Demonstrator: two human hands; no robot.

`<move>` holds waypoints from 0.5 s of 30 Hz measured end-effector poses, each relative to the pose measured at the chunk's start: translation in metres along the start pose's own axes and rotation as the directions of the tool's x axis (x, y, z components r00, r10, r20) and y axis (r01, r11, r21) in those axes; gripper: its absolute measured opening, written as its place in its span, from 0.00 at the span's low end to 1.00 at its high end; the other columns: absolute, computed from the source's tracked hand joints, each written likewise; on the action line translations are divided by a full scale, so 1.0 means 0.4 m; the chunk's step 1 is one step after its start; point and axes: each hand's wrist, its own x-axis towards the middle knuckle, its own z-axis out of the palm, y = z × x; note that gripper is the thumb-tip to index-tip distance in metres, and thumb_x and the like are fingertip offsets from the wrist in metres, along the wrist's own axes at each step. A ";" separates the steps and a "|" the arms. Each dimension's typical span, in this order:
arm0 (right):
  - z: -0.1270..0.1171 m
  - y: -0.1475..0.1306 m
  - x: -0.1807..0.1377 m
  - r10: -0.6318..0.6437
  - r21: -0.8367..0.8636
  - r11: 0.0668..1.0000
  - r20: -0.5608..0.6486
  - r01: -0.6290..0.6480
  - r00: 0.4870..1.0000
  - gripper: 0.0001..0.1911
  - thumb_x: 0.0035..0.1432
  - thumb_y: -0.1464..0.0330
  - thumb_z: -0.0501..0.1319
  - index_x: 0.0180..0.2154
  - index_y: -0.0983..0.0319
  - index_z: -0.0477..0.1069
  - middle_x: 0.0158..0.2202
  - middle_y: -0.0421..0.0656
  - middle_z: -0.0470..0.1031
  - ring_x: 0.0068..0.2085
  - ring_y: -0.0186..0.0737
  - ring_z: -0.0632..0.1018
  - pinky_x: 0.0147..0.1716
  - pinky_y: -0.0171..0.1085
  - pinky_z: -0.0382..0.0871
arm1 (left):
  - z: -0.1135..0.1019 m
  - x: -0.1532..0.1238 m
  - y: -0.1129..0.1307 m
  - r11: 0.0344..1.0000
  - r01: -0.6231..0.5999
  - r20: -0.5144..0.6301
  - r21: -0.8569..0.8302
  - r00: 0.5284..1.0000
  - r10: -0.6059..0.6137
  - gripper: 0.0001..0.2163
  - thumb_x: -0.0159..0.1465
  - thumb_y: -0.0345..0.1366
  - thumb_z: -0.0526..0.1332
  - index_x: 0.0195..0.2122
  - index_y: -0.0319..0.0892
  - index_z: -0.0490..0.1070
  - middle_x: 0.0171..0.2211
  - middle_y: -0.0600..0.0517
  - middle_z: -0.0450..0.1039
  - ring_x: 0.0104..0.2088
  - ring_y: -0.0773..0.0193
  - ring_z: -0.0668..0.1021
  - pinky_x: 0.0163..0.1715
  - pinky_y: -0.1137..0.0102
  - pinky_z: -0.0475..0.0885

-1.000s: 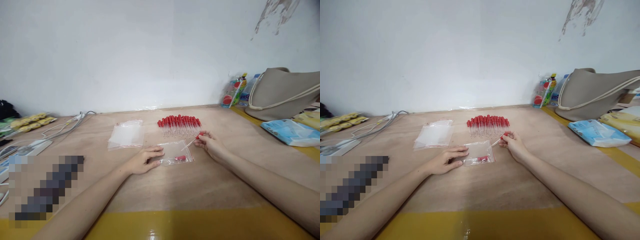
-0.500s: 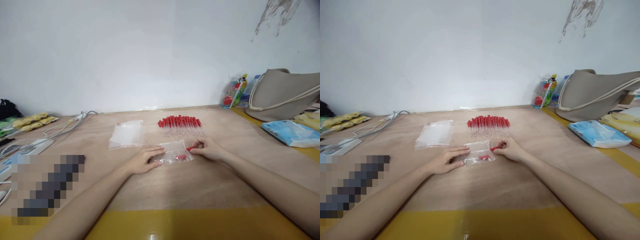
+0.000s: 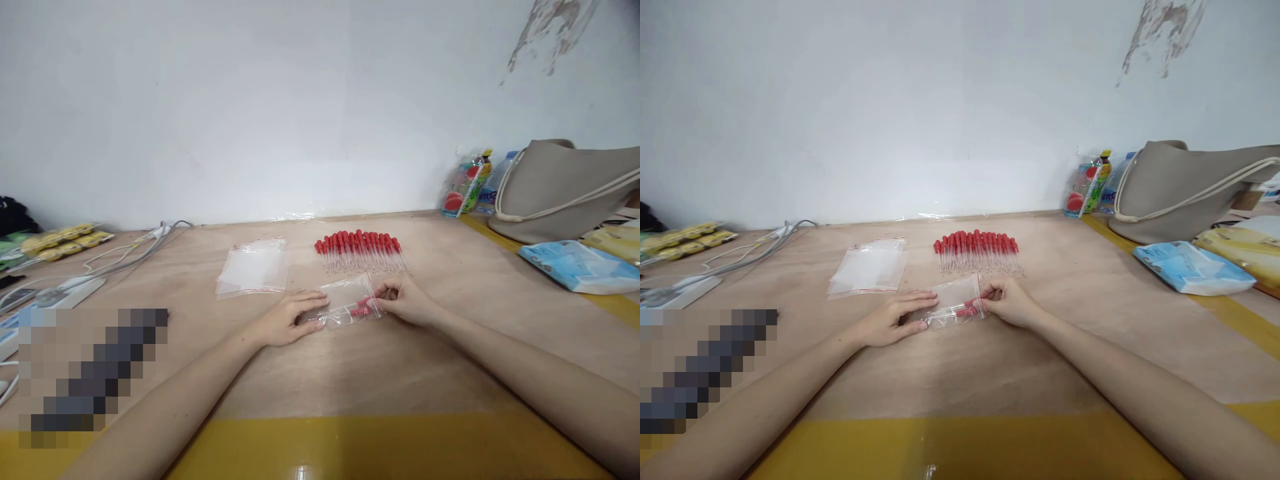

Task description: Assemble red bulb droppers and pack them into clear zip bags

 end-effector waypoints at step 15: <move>-0.069 -0.007 0.087 -0.046 -0.299 0.954 -0.245 -0.031 0.968 0.07 0.45 0.65 0.60 0.25 0.62 0.71 0.23 0.40 0.72 0.25 0.34 0.69 0.26 0.33 0.62 | 0.003 -0.002 -0.001 0.999 0.001 -0.007 -0.033 1.000 -0.001 0.20 0.61 0.42 0.56 0.54 0.47 0.62 0.56 0.48 0.60 0.57 0.58 0.62 0.56 0.58 0.58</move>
